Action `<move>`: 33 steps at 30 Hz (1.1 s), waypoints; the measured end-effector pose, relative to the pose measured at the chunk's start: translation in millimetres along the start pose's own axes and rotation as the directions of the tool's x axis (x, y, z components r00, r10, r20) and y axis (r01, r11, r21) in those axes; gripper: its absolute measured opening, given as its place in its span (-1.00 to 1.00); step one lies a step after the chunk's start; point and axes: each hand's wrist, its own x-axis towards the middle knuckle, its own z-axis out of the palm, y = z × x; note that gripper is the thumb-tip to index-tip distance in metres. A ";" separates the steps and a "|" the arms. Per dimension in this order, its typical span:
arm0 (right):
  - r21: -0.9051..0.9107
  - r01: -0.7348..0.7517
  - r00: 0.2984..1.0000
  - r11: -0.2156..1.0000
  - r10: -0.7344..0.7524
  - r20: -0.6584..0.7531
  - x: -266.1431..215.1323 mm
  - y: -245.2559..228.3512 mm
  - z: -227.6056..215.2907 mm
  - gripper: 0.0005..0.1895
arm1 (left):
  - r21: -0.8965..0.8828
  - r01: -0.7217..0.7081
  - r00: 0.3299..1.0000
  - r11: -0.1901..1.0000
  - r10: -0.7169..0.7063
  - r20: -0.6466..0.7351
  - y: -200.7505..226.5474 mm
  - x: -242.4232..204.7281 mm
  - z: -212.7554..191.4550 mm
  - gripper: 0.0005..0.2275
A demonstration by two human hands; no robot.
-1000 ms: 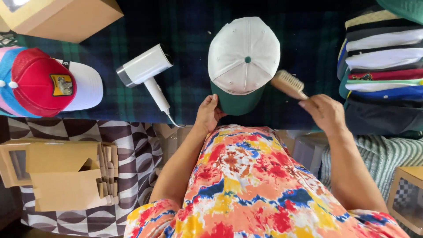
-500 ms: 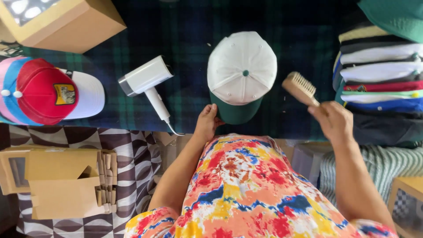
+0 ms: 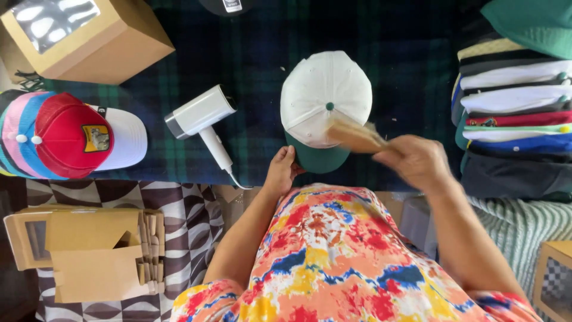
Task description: Brushing a baseball cap with a wooden brush to clean it.
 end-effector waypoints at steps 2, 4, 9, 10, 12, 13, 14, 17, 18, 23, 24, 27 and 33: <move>0.113 0.092 0.982 0.989 -0.109 0.157 -2.9 -20.2 27.5 -0.71 | -0.010 0.010 0.999 1.000 -0.010 0.032 4.5 -2.7 8.5 -0.78; -0.015 0.015 0.999 1.000 -0.015 0.030 10.7 45.7 13.9 -0.67 | -0.001 0.015 0.999 1.000 -0.015 0.044 1.8 1.4 8.9 -0.78; -0.040 -0.129 0.986 0.991 0.124 -0.112 -9.5 106.2 -16.7 -0.64 | 0.000 -0.025 0.999 1.000 0.025 0.025 2.4 1.9 3.5 -0.79; 0.013 -0.203 0.976 0.979 0.202 0.077 -9.7 63.3 -23.0 -0.76 | -0.012 -0.026 0.999 1.000 0.026 0.020 2.2 9.8 5.0 -0.80; 0.037 -0.313 0.913 0.949 0.290 0.287 -23.4 29.7 -6.9 -0.70 | -0.023 0.011 1.000 1.000 -0.011 0.003 -7.2 -2.7 -1.0 -0.80; 0.043 0.062 0.968 0.997 -0.071 0.242 -17.5 43.2 17.4 -0.72 | -0.032 0.022 1.000 0.999 -0.022 0.011 -3.8 -1.0 -0.1 -0.81; 0.030 0.429 0.883 0.903 -0.426 0.197 -11.5 56.9 41.2 -0.71 | -0.041 0.034 0.999 0.999 -0.033 0.020 -0.2 0.5 1.1 -0.81; -0.128 0.549 0.834 0.826 -0.533 0.142 45.4 73.4 26.0 -0.73 | -0.005 0.020 1.000 1.000 -0.020 -0.018 1.3 2.2 3.5 -0.83; -0.124 0.547 0.835 0.828 -0.531 0.143 32.3 99.5 25.4 -0.73 | -0.003 0.022 1.000 1.000 -0.022 -0.021 -5.8 -3.3 -1.3 -0.83; 0.127 -0.439 0.896 0.889 0.445 -0.018 -15.8 176.7 20.8 -0.74 | 0.057 -0.017 0.998 0.998 0.020 -0.057 -6.1 6.5 -4.9 -0.80; 0.118 -0.441 0.895 0.890 0.445 -0.017 -37.3 157.7 29.2 -0.74 | 0.050 -0.012 0.998 0.999 0.014 -0.056 -1.7 -8.6 2.7 -0.80; 0.170 -0.453 0.892 0.875 0.443 0.095 -66.8 90.1 77.9 -0.74 | 0.331 -0.046 0.990 0.942 0.087 -0.110 38.7 -29.4 21.4 -0.75; 0.623 -0.552 0.815 0.554 0.518 0.260 -81.4 44.8 137.0 -0.57 | 0.544 -0.108 0.962 0.832 0.225 -0.153 76.5 -49.6 60.1 -0.52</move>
